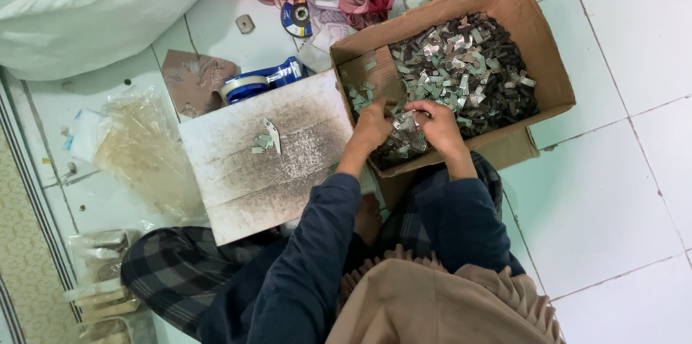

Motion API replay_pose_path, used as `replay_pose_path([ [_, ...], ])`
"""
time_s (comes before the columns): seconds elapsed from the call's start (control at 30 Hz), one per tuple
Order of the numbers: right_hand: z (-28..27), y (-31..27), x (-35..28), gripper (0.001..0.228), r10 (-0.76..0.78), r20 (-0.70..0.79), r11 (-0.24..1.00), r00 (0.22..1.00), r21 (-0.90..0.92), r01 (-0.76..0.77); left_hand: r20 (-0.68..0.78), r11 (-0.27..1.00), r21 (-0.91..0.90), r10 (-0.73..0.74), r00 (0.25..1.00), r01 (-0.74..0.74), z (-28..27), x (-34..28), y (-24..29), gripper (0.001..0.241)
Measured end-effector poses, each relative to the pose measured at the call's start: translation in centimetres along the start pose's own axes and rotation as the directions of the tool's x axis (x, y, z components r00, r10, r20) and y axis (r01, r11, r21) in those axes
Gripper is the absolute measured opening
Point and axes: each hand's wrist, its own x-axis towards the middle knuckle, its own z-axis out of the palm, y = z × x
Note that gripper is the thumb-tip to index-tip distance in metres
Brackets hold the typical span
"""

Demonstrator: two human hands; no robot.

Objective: Sorting small metal components from a cardboard box and placing them into small plastic bags.

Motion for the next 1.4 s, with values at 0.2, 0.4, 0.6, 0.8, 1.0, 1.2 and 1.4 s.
replay_pose_path([
  [0.2,0.1,-1.8,-0.8,0.035,-0.034,-0.056,0.978,0.998,0.205,0.045,0.058,0.998,-0.066,-0.017,0.998,0.021,-1.0,-0.8,0.9,0.039],
  [0.4,0.1,-1.2,-0.5,0.041,-0.073,-0.050,0.963,0.996,0.258,0.084,0.060,0.987,-0.160,0.017,0.998,-0.007,-2.6,-3.3,3.4,0.043],
  [0.6,0.2,-1.0,-0.5,0.046,-0.066,-0.050,0.907,0.997,0.412,0.081,0.064,0.971,-0.241,0.010,0.998,0.006,-2.0,-2.2,1.8,0.046],
  [0.8,0.1,-1.6,-0.4,0.043,-0.087,-0.052,0.890,0.995,0.445,0.101,0.084,0.987,-0.158,0.000,0.996,0.014,-0.1,0.1,-1.3,0.040],
  [1.0,0.1,-0.3,0.4,0.038,-0.120,-0.085,0.881,0.989,0.449,0.146,0.071,0.991,-0.137,0.009,0.997,0.000,0.8,0.4,-1.6,0.034],
  [1.2,0.3,-1.1,0.0,0.035,-0.124,-0.082,0.887,0.989,0.438,0.148,0.088,0.980,-0.201,0.011,0.996,0.007,0.1,-0.4,-0.7,0.034],
  [1.4,0.3,-1.2,-0.2,0.026,-0.063,-0.069,0.924,0.996,0.372,0.084,0.033,0.986,-0.168,0.007,0.999,-0.001,1.1,0.5,-1.7,0.036],
])
